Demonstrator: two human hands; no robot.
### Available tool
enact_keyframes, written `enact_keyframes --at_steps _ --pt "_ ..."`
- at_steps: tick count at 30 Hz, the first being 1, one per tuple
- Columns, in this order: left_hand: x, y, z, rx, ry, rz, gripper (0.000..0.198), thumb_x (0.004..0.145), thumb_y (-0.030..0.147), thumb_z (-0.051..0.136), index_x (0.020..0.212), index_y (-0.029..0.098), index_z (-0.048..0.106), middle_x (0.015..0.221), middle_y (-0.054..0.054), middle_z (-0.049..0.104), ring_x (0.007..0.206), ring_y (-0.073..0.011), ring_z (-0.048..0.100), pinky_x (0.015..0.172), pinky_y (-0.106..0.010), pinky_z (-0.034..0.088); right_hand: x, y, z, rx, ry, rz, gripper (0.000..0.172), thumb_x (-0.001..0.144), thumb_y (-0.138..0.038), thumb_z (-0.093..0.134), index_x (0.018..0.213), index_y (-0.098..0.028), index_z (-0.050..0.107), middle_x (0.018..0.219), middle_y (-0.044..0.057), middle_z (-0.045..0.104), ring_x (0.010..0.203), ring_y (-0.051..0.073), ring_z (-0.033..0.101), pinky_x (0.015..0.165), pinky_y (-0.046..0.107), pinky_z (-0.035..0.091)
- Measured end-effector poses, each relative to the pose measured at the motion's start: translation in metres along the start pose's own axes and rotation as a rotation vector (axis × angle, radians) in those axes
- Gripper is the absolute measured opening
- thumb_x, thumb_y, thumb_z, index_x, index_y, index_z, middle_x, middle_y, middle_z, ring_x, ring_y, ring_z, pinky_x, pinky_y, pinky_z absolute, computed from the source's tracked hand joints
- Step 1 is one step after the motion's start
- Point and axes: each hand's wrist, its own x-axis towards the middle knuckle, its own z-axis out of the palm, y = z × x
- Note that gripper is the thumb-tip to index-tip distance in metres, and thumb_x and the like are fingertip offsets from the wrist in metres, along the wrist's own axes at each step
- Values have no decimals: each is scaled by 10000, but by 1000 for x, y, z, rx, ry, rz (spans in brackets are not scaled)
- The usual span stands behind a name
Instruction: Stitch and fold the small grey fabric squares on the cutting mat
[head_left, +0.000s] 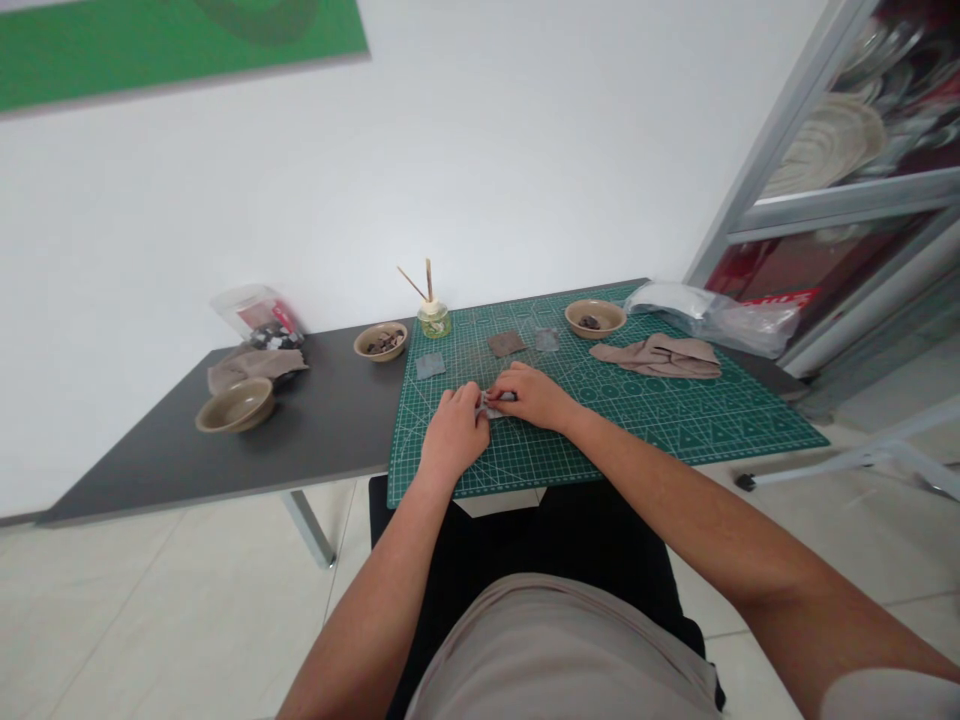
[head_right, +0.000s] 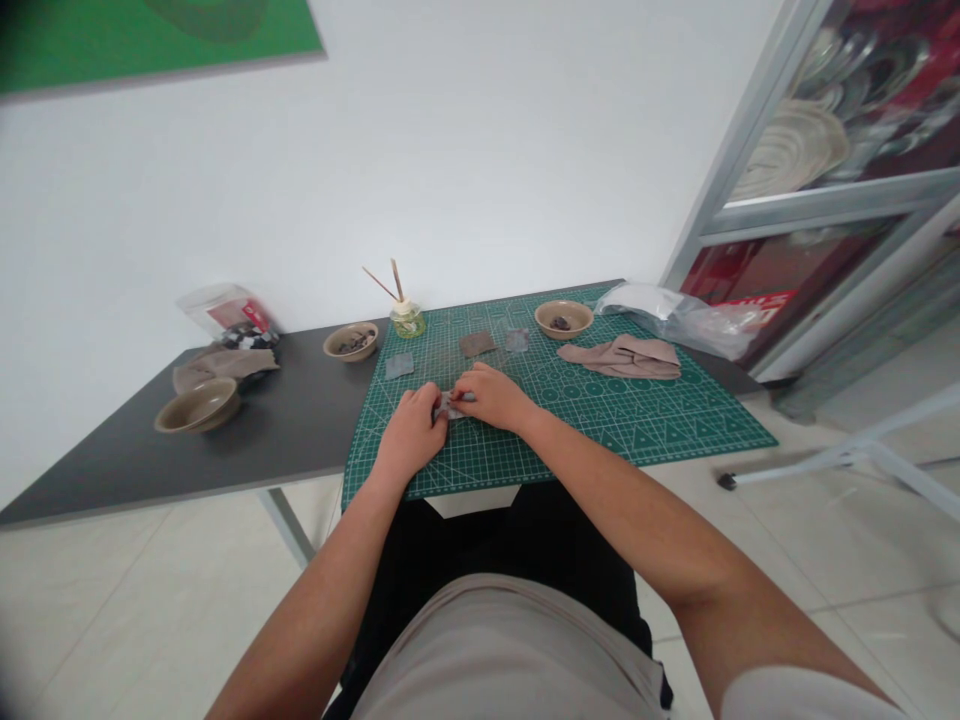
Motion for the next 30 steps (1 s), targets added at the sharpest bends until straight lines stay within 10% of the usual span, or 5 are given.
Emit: enact_keyframes --at_steps 30 --pt "1 1 -1 -15 -28 -38 112 860 148 508 894 242 456 961 -60 609 996 -254 521 854 -405 462 -1 -1 1 -113 90 53 156 822 -218 678 699 -197 586 810 36 602 832 204 491 810 336 376"
